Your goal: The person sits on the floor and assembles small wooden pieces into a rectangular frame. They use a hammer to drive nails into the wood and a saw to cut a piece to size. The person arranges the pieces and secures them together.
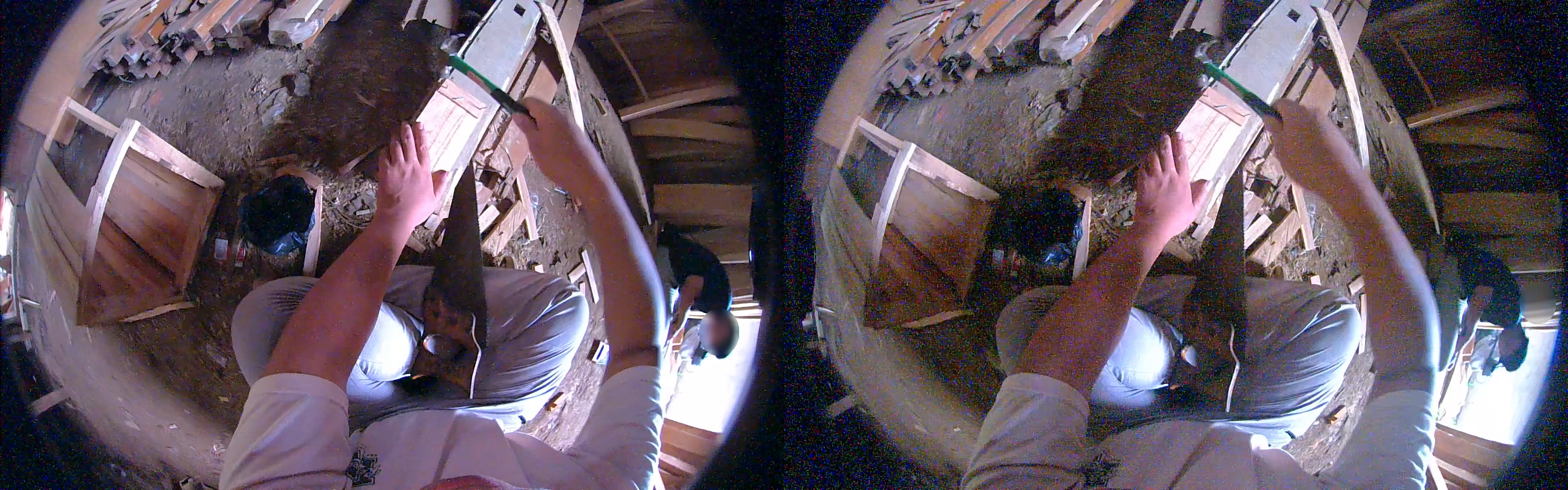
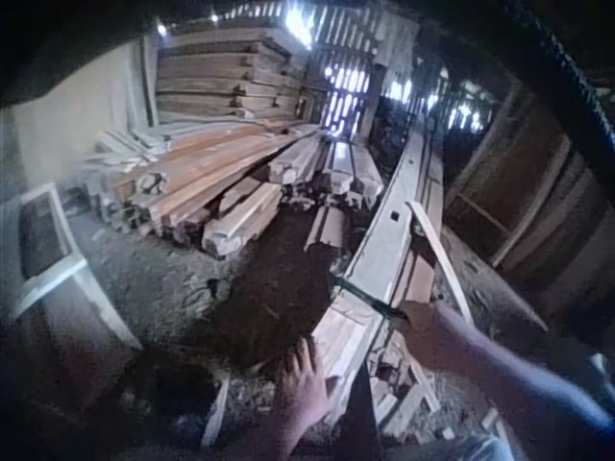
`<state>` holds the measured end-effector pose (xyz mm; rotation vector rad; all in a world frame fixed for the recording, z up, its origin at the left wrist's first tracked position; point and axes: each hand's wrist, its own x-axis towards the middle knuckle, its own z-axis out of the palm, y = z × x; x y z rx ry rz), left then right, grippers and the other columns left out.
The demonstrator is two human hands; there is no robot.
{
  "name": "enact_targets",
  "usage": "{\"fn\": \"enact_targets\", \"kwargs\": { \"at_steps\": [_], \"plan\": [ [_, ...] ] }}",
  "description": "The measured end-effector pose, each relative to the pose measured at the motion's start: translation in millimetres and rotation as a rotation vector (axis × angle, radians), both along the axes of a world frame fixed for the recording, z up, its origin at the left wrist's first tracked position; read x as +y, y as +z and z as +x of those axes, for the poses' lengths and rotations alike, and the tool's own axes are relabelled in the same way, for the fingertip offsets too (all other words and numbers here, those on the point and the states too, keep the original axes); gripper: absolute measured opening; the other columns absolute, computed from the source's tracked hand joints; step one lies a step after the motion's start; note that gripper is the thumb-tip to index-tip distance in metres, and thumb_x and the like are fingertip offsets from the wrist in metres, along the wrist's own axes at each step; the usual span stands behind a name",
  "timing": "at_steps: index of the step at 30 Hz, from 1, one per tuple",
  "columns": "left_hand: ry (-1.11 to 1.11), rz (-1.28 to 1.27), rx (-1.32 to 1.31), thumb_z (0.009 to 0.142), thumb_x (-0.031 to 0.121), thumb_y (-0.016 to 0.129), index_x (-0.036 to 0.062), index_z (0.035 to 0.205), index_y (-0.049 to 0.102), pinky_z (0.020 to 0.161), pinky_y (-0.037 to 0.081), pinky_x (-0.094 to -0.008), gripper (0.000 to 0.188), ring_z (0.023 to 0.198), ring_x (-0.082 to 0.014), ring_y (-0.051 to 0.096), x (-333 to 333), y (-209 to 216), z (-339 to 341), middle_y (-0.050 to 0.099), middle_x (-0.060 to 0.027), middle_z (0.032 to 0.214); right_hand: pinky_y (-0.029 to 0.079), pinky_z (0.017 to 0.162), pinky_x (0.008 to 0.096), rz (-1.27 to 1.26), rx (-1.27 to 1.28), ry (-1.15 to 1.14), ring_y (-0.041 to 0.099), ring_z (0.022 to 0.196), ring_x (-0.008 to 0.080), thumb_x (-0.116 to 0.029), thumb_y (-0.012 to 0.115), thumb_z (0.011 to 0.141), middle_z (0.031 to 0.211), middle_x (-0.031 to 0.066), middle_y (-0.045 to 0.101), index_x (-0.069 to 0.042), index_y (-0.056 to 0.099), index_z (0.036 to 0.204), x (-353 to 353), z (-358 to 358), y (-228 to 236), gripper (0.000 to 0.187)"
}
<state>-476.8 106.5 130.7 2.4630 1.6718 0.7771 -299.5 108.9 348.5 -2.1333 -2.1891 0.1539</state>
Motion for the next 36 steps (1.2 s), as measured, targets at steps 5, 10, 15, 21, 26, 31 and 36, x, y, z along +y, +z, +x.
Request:
{"fn": "enact_targets", "kwargs": {
  "at_steps": [5, 10, 15, 21, 26, 31, 36],
  "plan": [
    [0.016, -0.043, 0.028, 0.097, 0.051, 0.064, -0.0091, 0.164, 0.023, 0.112, 0.045, -0.0528, 0.099, 0.136, -0.0436, 0.052, 0, -4, -6, 0.038, -0.032, 0.163, 0.053, 0.079, 0.0577, -0.064, -0.229, 0.21, 0.07, 0.09, 0.0494, -0.021, 0.057, 0.108, 0.092, 0.0305, 0.07, 0.002, 0.064, 0.112, 43, -12, 27, 0.025],
    [0.014, -0.022, 0.024, 0.097, 0.052, 0.065, -0.0088, 0.164, 0.023, 0.112, 0.045, -0.0525, 0.1, 0.137, -0.0436, 0.052, 1, -7, -2, 0.038, -0.0321, 0.163, 0.055, 0.077, 0.0588, -0.041, -0.411, 0.337, 0.069, 0.086, 0.0515, -0.02, 0.058, 0.107, 0.087, 0.0316, 0.069, 0.003, 0.064, 0.111, 46, -10, 34, 0.024],
    [0.017, -0.04, 0.026, 0.097, 0.052, 0.065, -0.0087, 0.164, 0.022, 0.113, 0.044, -0.053, 0.1, 0.138, -0.0442, 0.051, 0, -6, -3, 0.038, -0.0324, 0.163, 0.056, 0.077, 0.0587, 0.051, -0.266, 0.235, 0.07, 0.088, 0.051, -0.018, 0.057, 0.107, 0.086, 0.0324, 0.069, 0.004, 0.062, 0.11, 32, -39, 38, 0.022],
    [0.022, -0.015, 0.011, 0.097, 0.052, 0.065, -0.0094, 0.164, 0.022, 0.115, 0.042, -0.0538, 0.1, 0.137, -0.0462, 0.051, 0, -6, -5, 0.039, -0.0326, 0.162, 0.056, 0.077, 0.0588, -0.084, -0.55, 0.351, 0.07, 0.088, 0.0517, -0.019, 0.057, 0.108, 0.087, 0.0324, 0.068, 0.003, 0.06, 0.112, 32, -9, 29, 0.023],
    [0.016, -0.018, 0.021, 0.097, 0.052, 0.065, -0.0099, 0.163, 0.023, 0.115, 0.043, -0.0533, 0.1, 0.137, -0.0456, 0.052, 1, -5, -2, 0.04, -0.0325, 0.161, 0.056, 0.072, 0.0535, 0.165, -0.326, 0.498, 0.071, 0.081, 0.0455, -0.023, 0.056, 0.109, 0.083, 0.0265, 0.068, 0.002, 0.06, 0.111, 46, 13, 27, 0.025],
    [0.018, -0.017, 0.015, 0.097, 0.052, 0.065, -0.0101, 0.163, 0.024, 0.112, 0.044, -0.0526, 0.099, 0.136, -0.0439, 0.053, 0, -6, 0, 0.041, -0.0324, 0.16, 0.054, 0.079, 0.0543, -0.071, 0.128, 0.022, 0.07, 0.091, 0.0452, -0.021, 0.057, 0.107, 0.091, 0.0265, 0.068, 0.002, 0.063, 0.111, 33, 9, 29, 0.024],
    [0.018, 0.004, 0.003, 0.096, 0.052, 0.065, -0.0102, 0.161, 0.028, 0.111, 0.045, -0.0528, 0.097, 0.135, -0.0436, 0.053, 0, -1, -7, 0.043, -0.0324, 0.158, 0.052, 0.074, 0.0539, 0.041, 0.066, -0.052, 0.069, 0.083, 0.0471, -0.025, 0.055, 0.11, 0.09, 0.0286, 0.068, -0.001, 0.064, 0.116, -9, 13, -12, 0.026]
  ]
}}
